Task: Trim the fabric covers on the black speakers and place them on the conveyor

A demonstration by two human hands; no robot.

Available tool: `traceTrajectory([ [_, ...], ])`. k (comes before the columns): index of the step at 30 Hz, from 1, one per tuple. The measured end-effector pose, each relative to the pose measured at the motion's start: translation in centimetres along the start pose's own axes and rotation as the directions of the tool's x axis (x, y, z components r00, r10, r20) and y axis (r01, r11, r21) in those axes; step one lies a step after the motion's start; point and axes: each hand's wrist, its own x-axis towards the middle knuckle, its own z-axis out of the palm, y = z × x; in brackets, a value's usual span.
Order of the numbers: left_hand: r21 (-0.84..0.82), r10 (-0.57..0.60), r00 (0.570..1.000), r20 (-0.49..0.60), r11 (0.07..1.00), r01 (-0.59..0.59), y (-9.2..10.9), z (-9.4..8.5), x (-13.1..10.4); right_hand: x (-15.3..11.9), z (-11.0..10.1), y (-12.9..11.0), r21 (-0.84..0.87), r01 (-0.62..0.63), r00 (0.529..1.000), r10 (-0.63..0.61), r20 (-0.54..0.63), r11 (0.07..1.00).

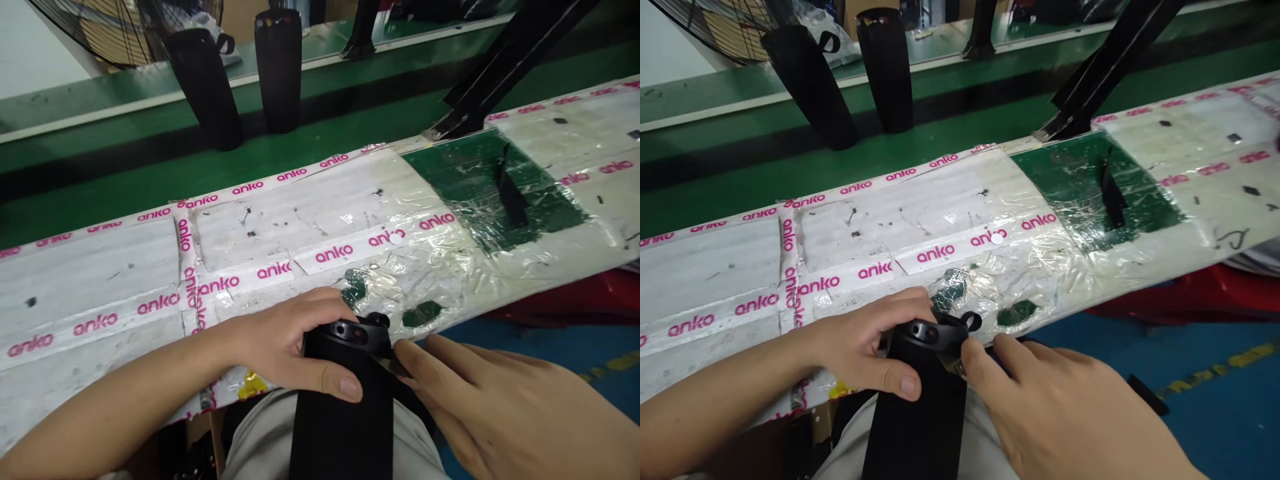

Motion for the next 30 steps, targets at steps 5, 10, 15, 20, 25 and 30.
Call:
traceTrajectory([
  [5, -0.026, 0.014, 1.0, -0.001, 1.0, -0.014, -0.3, 0.0, 0.1, 0.7, -0.6, -0.1, 0.005, 0.013, 1.0, -0.013, 0.0, 1.0],
  [10, -0.015, -0.003, 1.0, 0.025, 1.0, 0.003, 0.3, 0.0, 0.1, 1.0, -0.5, -0.5, 0.006, -0.049, 0.999, 0.049, -0.022, 0.999],
  [15, 0.016, -0.097, 0.994, 0.056, 0.995, 0.097, 0.9, -0.1, 0.1, 0.9, -0.2, -0.9, 0.003, -0.067, 0.997, 0.068, -0.026, 0.998],
  [20, 0.003, -0.144, 0.989, 0.042, 0.99, 0.144, 0.7, 0.1, 0.2, 0.5, -0.2, -0.8, 0.003, -0.089, 0.996, 0.089, 0.001, 0.996],
  [25, -0.021, -0.172, 0.984, 0.037, 0.985, 0.173, 1.0, 0.1, 0.5, 1.3, -1.1, 0.0, 0.039, -0.058, 0.997, 0.056, 0.057, 0.998],
  [30, 0.024, -0.217, 0.976, 0.035, 0.976, 0.216, 1.6, 0.2, 0.7, 1.8, -2.3, 0.9, -0.024, 0.126, 0.99, -0.124, 0.069, 0.992],
])
